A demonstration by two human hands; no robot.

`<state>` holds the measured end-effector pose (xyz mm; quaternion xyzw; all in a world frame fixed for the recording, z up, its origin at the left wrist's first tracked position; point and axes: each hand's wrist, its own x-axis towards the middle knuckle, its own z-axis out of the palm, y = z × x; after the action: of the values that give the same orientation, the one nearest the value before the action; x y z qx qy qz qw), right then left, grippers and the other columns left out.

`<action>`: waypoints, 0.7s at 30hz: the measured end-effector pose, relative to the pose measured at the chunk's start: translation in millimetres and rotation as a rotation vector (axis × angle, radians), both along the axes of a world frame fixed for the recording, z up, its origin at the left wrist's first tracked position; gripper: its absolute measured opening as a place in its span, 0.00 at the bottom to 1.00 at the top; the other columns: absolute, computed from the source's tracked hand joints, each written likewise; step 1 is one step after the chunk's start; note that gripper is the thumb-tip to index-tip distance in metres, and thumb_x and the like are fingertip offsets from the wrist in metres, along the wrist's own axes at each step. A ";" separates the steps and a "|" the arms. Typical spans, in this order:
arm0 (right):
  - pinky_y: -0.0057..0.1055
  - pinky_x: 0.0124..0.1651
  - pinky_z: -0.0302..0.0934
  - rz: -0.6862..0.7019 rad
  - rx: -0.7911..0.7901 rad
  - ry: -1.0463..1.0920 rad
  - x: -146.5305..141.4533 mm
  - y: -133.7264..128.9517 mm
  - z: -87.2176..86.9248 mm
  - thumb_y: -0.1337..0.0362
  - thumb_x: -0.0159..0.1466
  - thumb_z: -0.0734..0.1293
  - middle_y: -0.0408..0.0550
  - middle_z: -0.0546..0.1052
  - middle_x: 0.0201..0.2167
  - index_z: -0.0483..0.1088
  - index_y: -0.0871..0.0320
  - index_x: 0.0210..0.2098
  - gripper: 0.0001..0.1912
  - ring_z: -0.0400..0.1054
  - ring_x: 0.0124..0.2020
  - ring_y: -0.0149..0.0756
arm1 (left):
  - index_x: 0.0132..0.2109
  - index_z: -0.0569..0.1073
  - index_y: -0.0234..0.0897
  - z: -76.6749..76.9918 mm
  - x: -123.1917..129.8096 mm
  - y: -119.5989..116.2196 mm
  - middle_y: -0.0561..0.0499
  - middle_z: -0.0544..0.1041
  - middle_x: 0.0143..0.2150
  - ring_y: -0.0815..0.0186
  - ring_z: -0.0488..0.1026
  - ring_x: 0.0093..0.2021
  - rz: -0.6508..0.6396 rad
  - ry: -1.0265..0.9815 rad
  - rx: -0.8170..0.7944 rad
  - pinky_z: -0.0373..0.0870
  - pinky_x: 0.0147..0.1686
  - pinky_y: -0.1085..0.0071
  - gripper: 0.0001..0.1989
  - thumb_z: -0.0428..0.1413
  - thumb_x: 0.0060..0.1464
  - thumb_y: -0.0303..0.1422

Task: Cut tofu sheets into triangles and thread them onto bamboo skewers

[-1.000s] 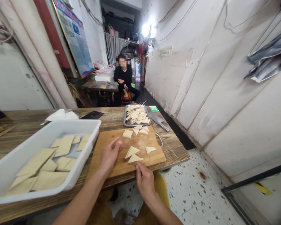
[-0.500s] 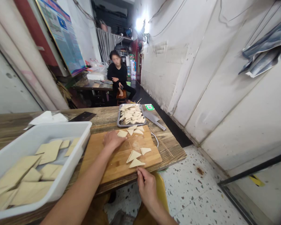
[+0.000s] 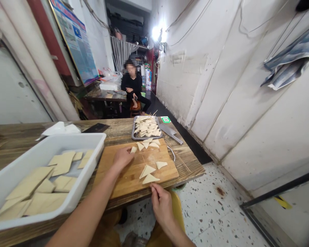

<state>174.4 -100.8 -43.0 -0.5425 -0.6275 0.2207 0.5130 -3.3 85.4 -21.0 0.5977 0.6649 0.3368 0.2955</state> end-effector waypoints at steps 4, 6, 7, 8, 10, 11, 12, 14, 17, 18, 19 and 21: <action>0.24 0.35 0.65 0.003 -0.010 -0.016 0.2 -1.2 0.9 0.66 0.65 0.56 0.48 0.78 0.30 0.73 0.57 0.36 0.13 0.73 0.31 0.34 | 0.28 0.76 0.37 5.3 6.3 -7.4 0.40 0.78 0.37 0.48 0.70 0.46 0.056 -0.079 0.031 0.61 0.35 0.68 0.07 0.59 0.40 0.35; 0.24 0.35 0.65 0.005 -0.012 -0.016 1.2 -1.4 1.0 0.66 0.65 0.56 0.48 0.78 0.31 0.73 0.57 0.37 0.13 0.73 0.31 0.34 | 0.29 0.76 0.36 8.0 9.0 -10.6 0.40 0.77 0.40 0.48 0.68 0.48 0.082 -0.164 0.032 0.62 0.35 0.69 0.08 0.59 0.41 0.36; 0.24 0.35 0.65 0.006 -0.011 -0.016 1.7 -1.5 1.0 0.66 0.65 0.56 0.48 0.78 0.31 0.73 0.57 0.37 0.13 0.73 0.31 0.35 | 0.31 0.76 0.36 9.0 9.5 -12.2 0.40 0.77 0.40 0.50 0.69 0.48 0.092 -0.217 0.024 0.63 0.34 0.69 0.09 0.59 0.41 0.36; 0.24 0.35 0.65 0.006 -0.008 -0.015 2.1 -1.5 1.0 0.66 0.65 0.57 0.49 0.78 0.31 0.73 0.57 0.37 0.13 0.73 0.31 0.35 | 0.32 0.76 0.36 10.0 9.3 -14.2 0.40 0.77 0.40 0.52 0.70 0.46 0.097 -0.279 0.009 0.64 0.33 0.70 0.10 0.59 0.42 0.36; 0.24 0.35 0.65 0.005 -0.001 -0.012 2.4 -1.5 1.1 0.66 0.65 0.57 0.48 0.79 0.31 0.73 0.57 0.37 0.13 0.73 0.31 0.34 | 0.35 0.75 0.34 11.7 7.3 -19.5 0.41 0.78 0.38 0.58 0.73 0.40 0.085 -0.419 -0.047 0.65 0.29 0.73 0.10 0.58 0.45 0.35; 0.24 0.34 0.65 0.005 0.002 -0.010 2.0 -1.5 1.2 0.66 0.65 0.57 0.48 0.79 0.31 0.73 0.57 0.37 0.13 0.73 0.31 0.34 | 0.35 0.75 0.33 12.5 5.8 -23.1 0.41 0.78 0.37 0.61 0.74 0.36 0.070 -0.489 -0.084 0.65 0.27 0.74 0.10 0.57 0.46 0.34; 0.24 0.34 0.65 0.008 0.004 -0.009 1.5 -1.4 1.3 0.66 0.65 0.57 0.48 0.79 0.31 0.74 0.57 0.37 0.13 0.73 0.30 0.34 | 0.36 0.74 0.32 13.4 4.1 -27.0 0.41 0.78 0.36 0.64 0.74 0.33 0.049 -0.548 -0.120 0.66 0.25 0.75 0.09 0.56 0.48 0.32; 0.24 0.34 0.66 0.024 0.002 -0.014 -0.2 -1.2 1.4 0.66 0.65 0.57 0.47 0.79 0.31 0.74 0.57 0.38 0.13 0.73 0.30 0.34 | 0.37 0.74 0.30 15.6 0.7 -35.6 0.41 0.78 0.36 0.68 0.74 0.29 0.019 -0.695 -0.210 0.68 0.24 0.77 0.07 0.54 0.51 0.29; 0.25 0.36 0.66 0.055 -0.004 -0.026 -3.0 -0.4 1.1 0.66 0.65 0.57 0.48 0.79 0.32 0.74 0.56 0.38 0.14 0.74 0.32 0.35 | 0.37 0.73 0.29 19.0 -2.9 -46.6 0.41 0.77 0.35 0.68 0.75 0.31 0.028 -0.982 -0.370 0.72 0.27 0.77 0.06 0.53 0.51 0.24; 0.25 0.36 0.66 0.064 -0.007 -0.027 -3.7 -0.2 1.0 0.66 0.65 0.57 0.48 0.79 0.32 0.74 0.56 0.38 0.14 0.74 0.32 0.35 | 0.37 0.73 0.29 19.9 -3.5 -49.2 0.41 0.77 0.34 0.68 0.75 0.32 0.038 -1.061 -0.408 0.73 0.29 0.76 0.06 0.53 0.51 0.23; 0.25 0.36 0.66 0.072 -0.011 -0.026 -4.2 0.0 0.9 0.65 0.65 0.57 0.48 0.79 0.32 0.74 0.56 0.38 0.14 0.74 0.32 0.35 | 0.37 0.73 0.28 20.6 -3.8 -51.0 0.41 0.77 0.34 0.67 0.76 0.33 0.045 -1.113 -0.429 0.74 0.30 0.76 0.05 0.53 0.51 0.22; 0.25 0.37 0.66 0.087 -0.017 -0.022 -4.8 0.1 1.0 0.66 0.65 0.57 0.48 0.79 0.32 0.74 0.56 0.38 0.14 0.74 0.32 0.35 | 0.37 0.73 0.28 21.5 -4.4 -52.9 0.41 0.77 0.34 0.67 0.76 0.32 0.051 -1.142 -0.429 0.74 0.29 0.77 0.06 0.53 0.51 0.21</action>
<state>169.6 -100.7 -42.0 -0.5215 -0.6541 0.2423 0.4914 -7.7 32.5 0.4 0.2337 0.4685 0.4697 0.7108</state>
